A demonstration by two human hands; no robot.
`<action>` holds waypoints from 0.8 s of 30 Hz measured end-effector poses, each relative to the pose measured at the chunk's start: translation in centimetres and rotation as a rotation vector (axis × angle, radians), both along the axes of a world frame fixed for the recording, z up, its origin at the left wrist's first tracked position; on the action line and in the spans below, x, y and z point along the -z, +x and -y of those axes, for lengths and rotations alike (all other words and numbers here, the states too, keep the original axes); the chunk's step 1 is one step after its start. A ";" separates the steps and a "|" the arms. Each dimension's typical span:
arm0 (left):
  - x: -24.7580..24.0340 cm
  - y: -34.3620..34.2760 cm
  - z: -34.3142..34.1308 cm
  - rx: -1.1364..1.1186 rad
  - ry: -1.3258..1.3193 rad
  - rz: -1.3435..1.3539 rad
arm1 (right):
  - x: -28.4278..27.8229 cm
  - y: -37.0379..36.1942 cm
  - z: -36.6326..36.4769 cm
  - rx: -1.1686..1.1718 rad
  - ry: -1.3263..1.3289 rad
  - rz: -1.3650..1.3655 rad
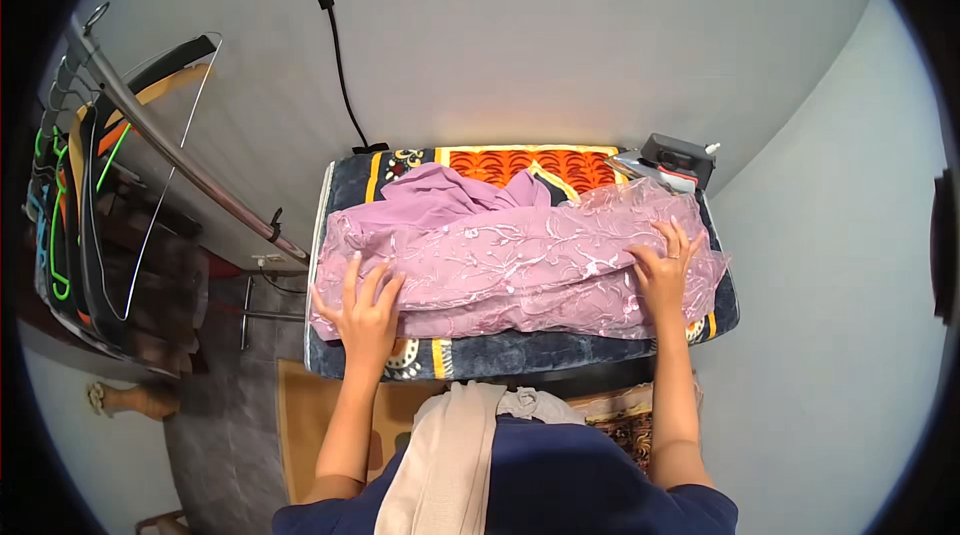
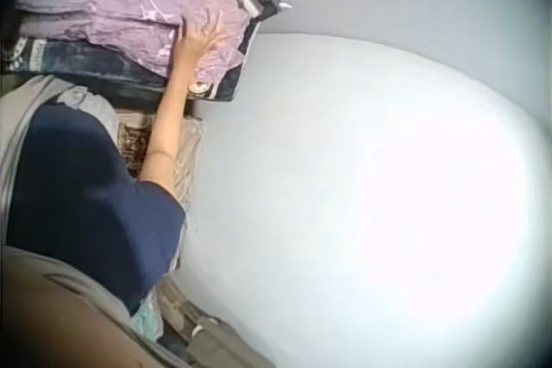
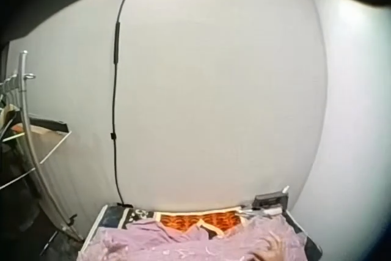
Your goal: Ironing a purple dress on a table, folding it, and then preparing to iron a green dress.
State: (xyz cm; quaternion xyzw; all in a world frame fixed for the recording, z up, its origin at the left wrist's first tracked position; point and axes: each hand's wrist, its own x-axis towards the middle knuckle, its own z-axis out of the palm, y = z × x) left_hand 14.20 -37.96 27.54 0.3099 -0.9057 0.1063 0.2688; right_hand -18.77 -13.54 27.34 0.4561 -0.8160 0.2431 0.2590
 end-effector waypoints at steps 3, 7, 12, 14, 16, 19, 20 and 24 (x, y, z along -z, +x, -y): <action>0.3 0.4 -0.3 -0.083 -0.022 -0.099 | 0.1 0.2 -0.7 -0.018 -0.025 -0.088; 0.9 1.6 0.1 -0.131 -0.004 -0.123 | 0.1 1.8 -1.9 -0.024 -0.066 -0.086; 2.0 1.3 -0.3 -0.169 0.239 -0.108 | 1.9 3.3 -3.2 -0.044 0.187 0.133; 2.0 1.3 -0.3 -0.168 0.314 -0.108 | 1.2 2.9 -3.2 -0.060 0.201 0.130; 1.4 1.5 -0.3 -0.192 0.324 -0.102 | -0.3 3.0 -3.2 -0.040 0.162 0.039; 1.2 2.0 -0.3 -0.176 0.194 -0.049 | 0.7 3.6 -4.0 -0.040 0.218 0.085; 1.2 2.0 -0.5 -0.175 0.194 -0.050 | 1.3 3.8 -4.2 -0.049 0.273 0.151; -1.1 1.8 -2.1 -0.134 0.402 0.232 | -0.7 5.6 -3.6 -0.022 0.272 0.227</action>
